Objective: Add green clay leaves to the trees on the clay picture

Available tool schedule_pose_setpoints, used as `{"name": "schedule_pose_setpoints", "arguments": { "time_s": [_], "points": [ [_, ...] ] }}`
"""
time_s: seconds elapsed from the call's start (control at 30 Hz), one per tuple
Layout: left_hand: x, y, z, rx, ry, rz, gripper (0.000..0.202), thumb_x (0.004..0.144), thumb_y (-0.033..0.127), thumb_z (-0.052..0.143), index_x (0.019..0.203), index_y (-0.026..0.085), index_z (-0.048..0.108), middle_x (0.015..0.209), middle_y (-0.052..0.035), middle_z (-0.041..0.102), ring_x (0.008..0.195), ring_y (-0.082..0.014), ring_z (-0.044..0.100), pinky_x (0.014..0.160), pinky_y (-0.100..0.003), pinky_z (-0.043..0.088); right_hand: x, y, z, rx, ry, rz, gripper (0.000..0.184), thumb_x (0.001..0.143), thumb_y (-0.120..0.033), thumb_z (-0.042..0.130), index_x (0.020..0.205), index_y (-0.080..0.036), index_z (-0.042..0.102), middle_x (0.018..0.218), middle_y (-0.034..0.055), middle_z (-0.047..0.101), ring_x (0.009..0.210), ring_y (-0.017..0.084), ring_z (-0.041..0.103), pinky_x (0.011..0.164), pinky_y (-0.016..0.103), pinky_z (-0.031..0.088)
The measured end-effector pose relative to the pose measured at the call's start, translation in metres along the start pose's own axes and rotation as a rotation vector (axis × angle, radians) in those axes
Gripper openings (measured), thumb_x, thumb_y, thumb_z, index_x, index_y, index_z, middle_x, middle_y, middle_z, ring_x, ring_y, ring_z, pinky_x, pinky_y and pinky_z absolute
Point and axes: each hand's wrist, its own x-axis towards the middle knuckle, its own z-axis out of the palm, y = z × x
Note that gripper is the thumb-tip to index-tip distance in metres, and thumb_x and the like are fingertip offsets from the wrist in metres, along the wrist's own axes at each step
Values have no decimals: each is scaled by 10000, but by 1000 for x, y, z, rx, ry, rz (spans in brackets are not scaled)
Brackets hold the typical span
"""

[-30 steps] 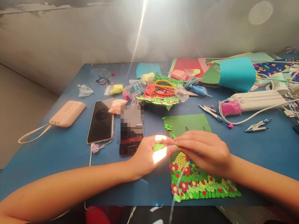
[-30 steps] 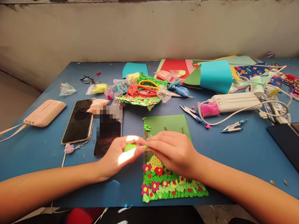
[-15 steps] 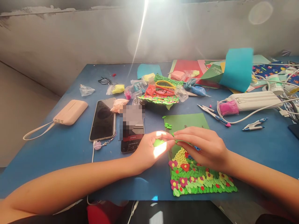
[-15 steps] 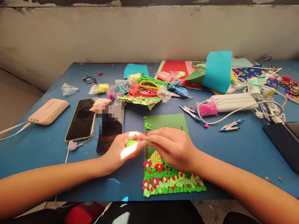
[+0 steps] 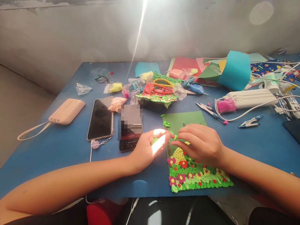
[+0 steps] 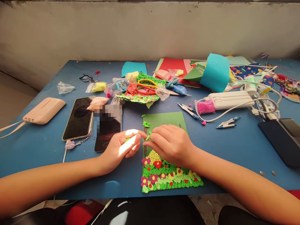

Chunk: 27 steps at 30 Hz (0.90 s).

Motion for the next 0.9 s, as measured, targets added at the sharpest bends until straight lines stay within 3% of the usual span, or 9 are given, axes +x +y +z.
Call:
{"name": "schedule_pose_setpoints", "arguments": {
  "time_s": [0.1,0.27,0.37,0.47,0.63,0.9],
  "points": [
    [0,-4,0,-35,-8,12,481,841,606,567,898,131,624,542,77,365,461,-63,309,439,-218,249,-1,1,1,61,-5,66,98,878,-192,619,798,-154,578,694,41,656,627,144,606,584,264,499],
    [-1,-1,-2,205,59,89,347,860,462,574,976,136,590,621,46,464,526,-84,377,498,-230,311,-1,-1,1,182,-22,173,83,891,-182,590,813,-157,578,703,33,649,653,131,615,596,239,505],
    [-2,3,-2,279,23,112,295,878,400,525,963,128,599,624,42,469,546,-90,389,528,-238,320,-1,-2,1,209,-46,138,83,892,-172,586,811,-158,574,717,35,651,657,127,602,595,237,492],
    [-2,5,-1,237,-9,81,275,887,407,501,896,143,578,554,73,402,488,-79,331,492,-236,280,-1,-1,1,214,-71,88,69,894,-170,585,826,-158,575,741,42,660,655,125,584,590,239,478],
    [-1,6,-1,207,-63,74,279,879,424,497,845,157,569,567,62,421,498,-81,355,482,-227,278,-1,0,2,209,-73,55,84,892,-160,589,810,-153,571,748,54,664,652,126,574,589,243,471],
    [1,3,-3,188,-6,46,299,839,451,577,775,161,552,577,51,444,503,-78,362,463,-215,280,-1,1,0,155,-55,38,101,908,-258,591,927,-158,586,786,63,692,697,142,638,618,250,521]
  ]
}}
